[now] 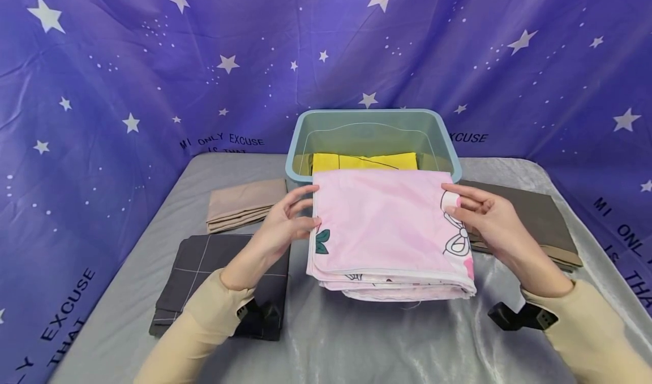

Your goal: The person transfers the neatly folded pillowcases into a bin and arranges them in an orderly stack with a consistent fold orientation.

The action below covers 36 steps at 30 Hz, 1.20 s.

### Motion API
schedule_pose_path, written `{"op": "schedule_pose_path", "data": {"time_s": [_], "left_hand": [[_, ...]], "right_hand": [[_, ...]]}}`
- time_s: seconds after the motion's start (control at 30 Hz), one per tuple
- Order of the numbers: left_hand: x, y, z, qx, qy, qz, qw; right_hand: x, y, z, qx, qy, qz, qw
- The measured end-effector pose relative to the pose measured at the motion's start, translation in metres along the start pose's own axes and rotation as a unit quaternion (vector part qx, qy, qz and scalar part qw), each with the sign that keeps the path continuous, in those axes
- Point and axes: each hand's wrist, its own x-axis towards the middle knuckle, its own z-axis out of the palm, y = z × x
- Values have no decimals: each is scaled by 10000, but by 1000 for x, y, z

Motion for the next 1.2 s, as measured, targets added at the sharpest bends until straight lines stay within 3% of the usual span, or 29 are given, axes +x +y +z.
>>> {"op": "schedule_pose_path", "data": {"time_s": [0.23, 0.43, 0.57, 0.83, 1.2], "left_hand": [[9, 7, -1, 170, 113, -14, 9998], [17, 12, -2, 209, 160, -31, 9996], [22, 15, -4, 213, 182, -47, 9996], [32, 22, -6, 203, 269, -120, 9994], [46, 29, -9, 440, 416, -282, 9978]], "right_hand": [[10, -5, 0, 6, -4, 13, 10000], [19, -12, 1, -913, 182, 192, 9955], [25, -16, 1, -1156, 159, 309, 9927], [38, -18, -2, -746, -213, 295, 9965], [54, -23, -4, -691, -312, 430, 9962]]}}
